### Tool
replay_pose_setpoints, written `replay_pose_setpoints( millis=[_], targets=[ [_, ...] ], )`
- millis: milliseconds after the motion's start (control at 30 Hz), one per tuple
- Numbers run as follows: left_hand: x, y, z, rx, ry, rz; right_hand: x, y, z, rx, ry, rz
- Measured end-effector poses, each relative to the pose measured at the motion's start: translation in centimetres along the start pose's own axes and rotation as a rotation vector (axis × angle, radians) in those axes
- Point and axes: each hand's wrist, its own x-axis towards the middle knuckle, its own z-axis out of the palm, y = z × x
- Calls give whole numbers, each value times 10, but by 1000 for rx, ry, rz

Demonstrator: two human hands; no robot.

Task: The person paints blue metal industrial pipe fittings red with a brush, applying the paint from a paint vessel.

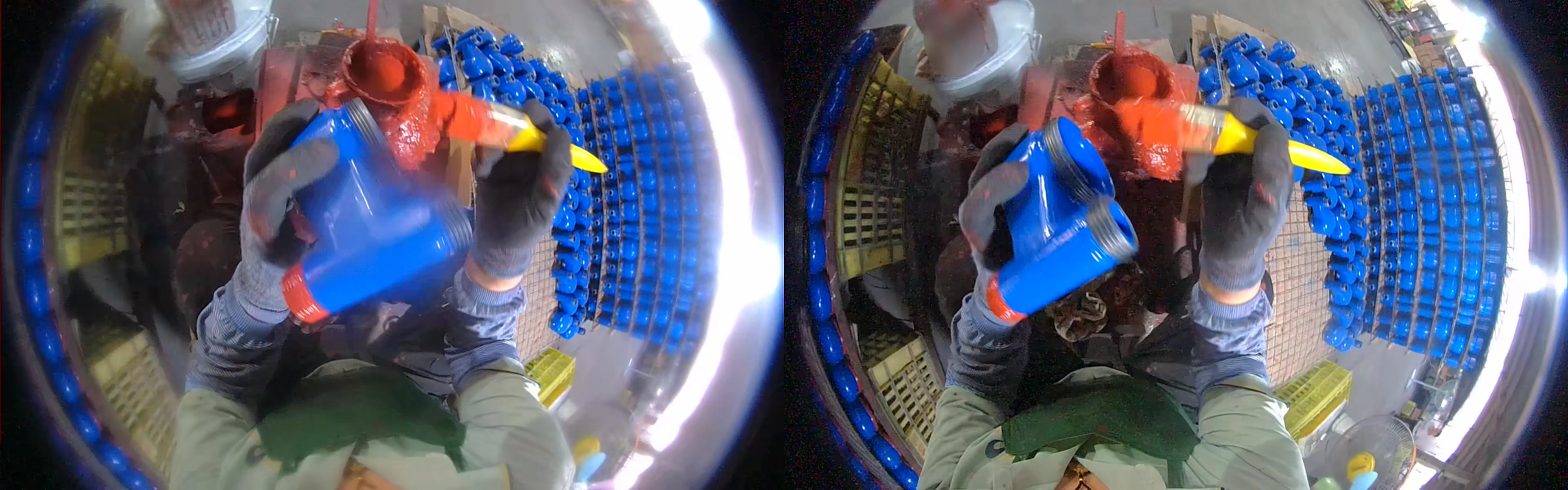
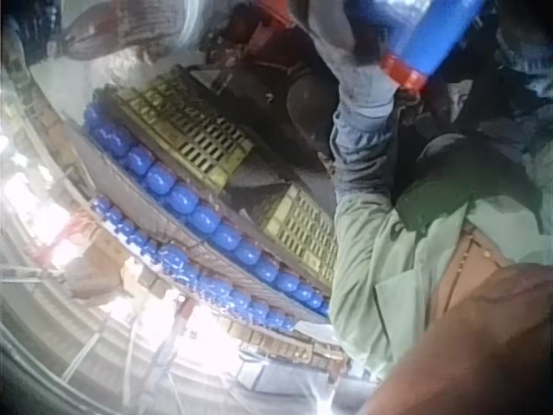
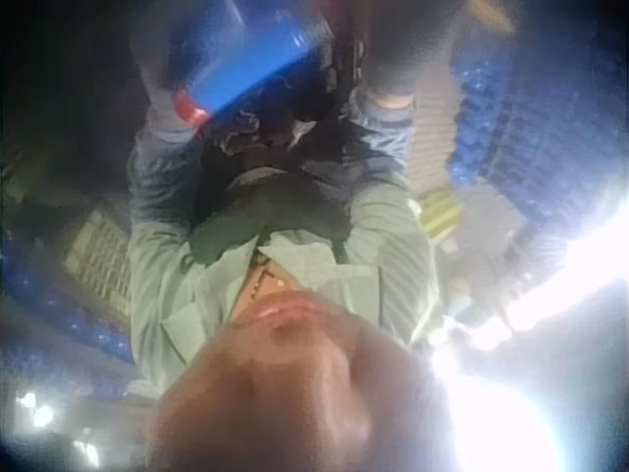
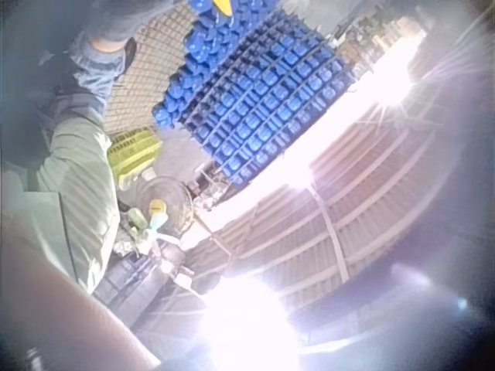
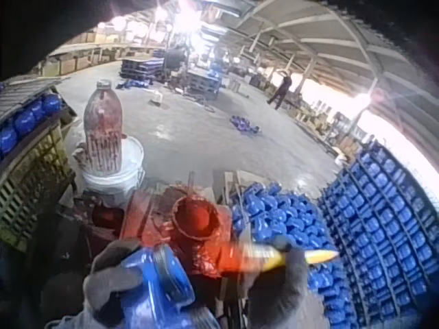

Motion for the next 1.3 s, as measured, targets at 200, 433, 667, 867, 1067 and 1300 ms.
replay_pose_setpoints(
  millis=[200, 433, 667, 867, 1067, 1300],
  targets=[
    [-7, -12, -4, 90, -117, 27, -25, -46, 15, 56, -75, 107],
    [-5, -14, -16, 411, -271, 206, -28, -30, 17, -249, 72, -252],
    [-7, -5, -7, 332, -137, 77, -31, -36, 19, -162, 44, -153],
    [-15, -12, 3, -46, -18, -191, -30, -33, 14, 31, 3, -48],
    [-14, 21, -2, -462, 80, -1052, -28, -29, 13, -161, -8, -143],
    [-20, 7, -10, -182, -38, -869, -20, -33, 7, -343, -183, -319]
  ],
)
